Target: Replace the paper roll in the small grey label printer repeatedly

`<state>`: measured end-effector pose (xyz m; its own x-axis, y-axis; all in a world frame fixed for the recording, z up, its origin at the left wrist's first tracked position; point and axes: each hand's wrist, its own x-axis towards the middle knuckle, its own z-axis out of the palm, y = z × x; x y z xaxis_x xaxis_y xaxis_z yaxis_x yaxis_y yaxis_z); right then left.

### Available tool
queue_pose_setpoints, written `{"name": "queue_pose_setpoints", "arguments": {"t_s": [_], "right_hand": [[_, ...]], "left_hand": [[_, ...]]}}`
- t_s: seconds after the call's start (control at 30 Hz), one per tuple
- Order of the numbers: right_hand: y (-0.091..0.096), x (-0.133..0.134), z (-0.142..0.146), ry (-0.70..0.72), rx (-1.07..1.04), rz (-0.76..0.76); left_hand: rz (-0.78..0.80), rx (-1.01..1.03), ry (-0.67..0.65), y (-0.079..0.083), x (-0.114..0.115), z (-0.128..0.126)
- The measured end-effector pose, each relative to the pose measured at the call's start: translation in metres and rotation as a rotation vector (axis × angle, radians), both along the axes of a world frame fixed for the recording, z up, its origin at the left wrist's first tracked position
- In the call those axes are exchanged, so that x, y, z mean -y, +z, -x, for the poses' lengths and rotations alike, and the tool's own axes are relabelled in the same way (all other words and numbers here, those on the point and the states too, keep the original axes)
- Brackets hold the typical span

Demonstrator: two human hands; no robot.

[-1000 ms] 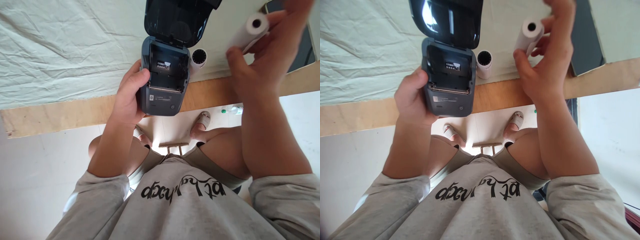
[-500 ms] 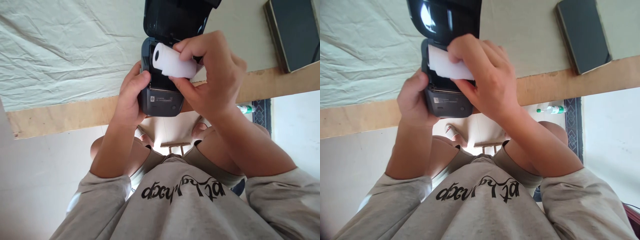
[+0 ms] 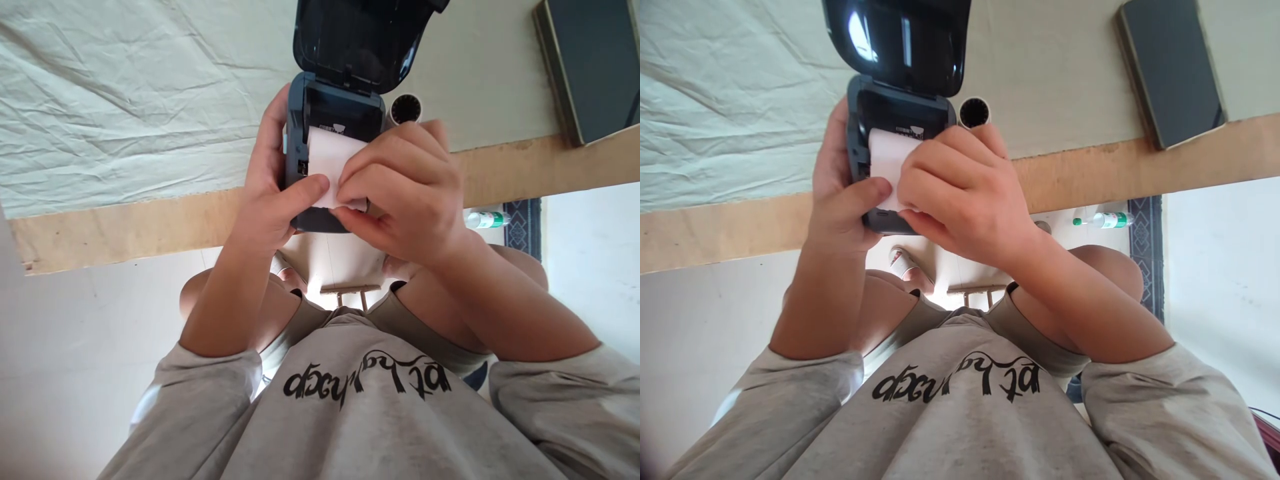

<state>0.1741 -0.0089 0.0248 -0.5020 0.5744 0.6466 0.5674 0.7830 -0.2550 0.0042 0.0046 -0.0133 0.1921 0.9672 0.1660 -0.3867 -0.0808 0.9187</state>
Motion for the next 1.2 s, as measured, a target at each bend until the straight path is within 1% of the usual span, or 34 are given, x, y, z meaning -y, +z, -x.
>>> {"name": "queue_pose_setpoints", "arguments": {"t_s": [0.07, 0.1, 0.17, 0.2, 0.23, 0.27, 0.3, 0.37, 0.43, 0.47, 0.53, 0.6, 0.63, 0.77, 0.83, 0.9, 1.03, 1.2], "right_hand": [[0.001, -0.003, -0.006, 0.013, -0.067, 0.010], [0.002, -0.006, -0.010, -0.007, -0.122, 0.002], [0.004, -0.013, -0.018, -0.118, -0.223, -0.014], [0.004, -0.018, -0.021, -0.177, -0.239, 0.001], [0.005, -0.022, -0.024, -0.207, -0.237, 0.035], [0.006, -0.025, -0.026, -0.203, -0.239, 0.078], [0.008, -0.028, -0.026, -0.168, -0.256, 0.126], [0.010, -0.029, -0.025, -0.048, -0.327, 0.204], [0.012, -0.028, -0.023, -0.026, -0.407, 0.184], [0.011, -0.026, -0.022, -0.046, -0.387, 0.150], [0.008, -0.022, -0.021, -0.097, -0.265, 0.081], [0.005, -0.017, -0.019, -0.131, -0.133, 0.072], [0.003, -0.015, -0.017, -0.139, -0.090, 0.092], [0.003, -0.009, -0.010, -0.166, -0.066, 0.169], [0.006, -0.008, -0.008, -0.174, -0.055, 0.213], [0.009, -0.007, -0.007, -0.183, -0.034, 0.272], [0.017, -0.006, -0.007, -0.160, -0.010, 0.408], [0.024, -0.003, -0.007, -0.227, 0.024, 0.504]], "left_hand": [[-0.004, -0.023, -0.004, -0.001, 0.000, 0.001], [-0.013, -0.023, -0.008, -0.001, 0.001, 0.002], [-0.022, -0.033, -0.022, -0.001, 0.001, 0.002], [-0.016, -0.045, -0.026, 0.000, 0.001, 0.003], [-0.011, -0.058, -0.034, 0.000, 0.001, 0.003], [-0.008, -0.069, -0.045, 0.000, 0.001, 0.003], [-0.008, -0.078, -0.057, 0.000, 0.000, 0.004], [-0.015, -0.081, -0.062, -0.002, -0.001, 0.005], [-0.030, -0.078, -0.045, -0.005, -0.002, 0.006], [-0.032, -0.077, -0.032, -0.005, -0.002, 0.006], [-0.032, -0.070, -0.029, -0.004, -0.001, 0.006], [0.015, -0.073, -0.019, 0.000, 0.001, 0.004], [0.028, -0.074, -0.019, 0.003, 0.003, 0.003], [0.025, -0.039, 0.022, 0.012, 0.008, -0.002], [0.086, -0.032, 0.051, 0.014, 0.010, -0.003], [0.150, -0.047, 0.050, 0.016, 0.011, -0.003], [0.143, -0.025, 0.016, 0.014, 0.009, -0.003], [0.100, 0.054, 0.023, 0.010, 0.007, -0.005]]}}
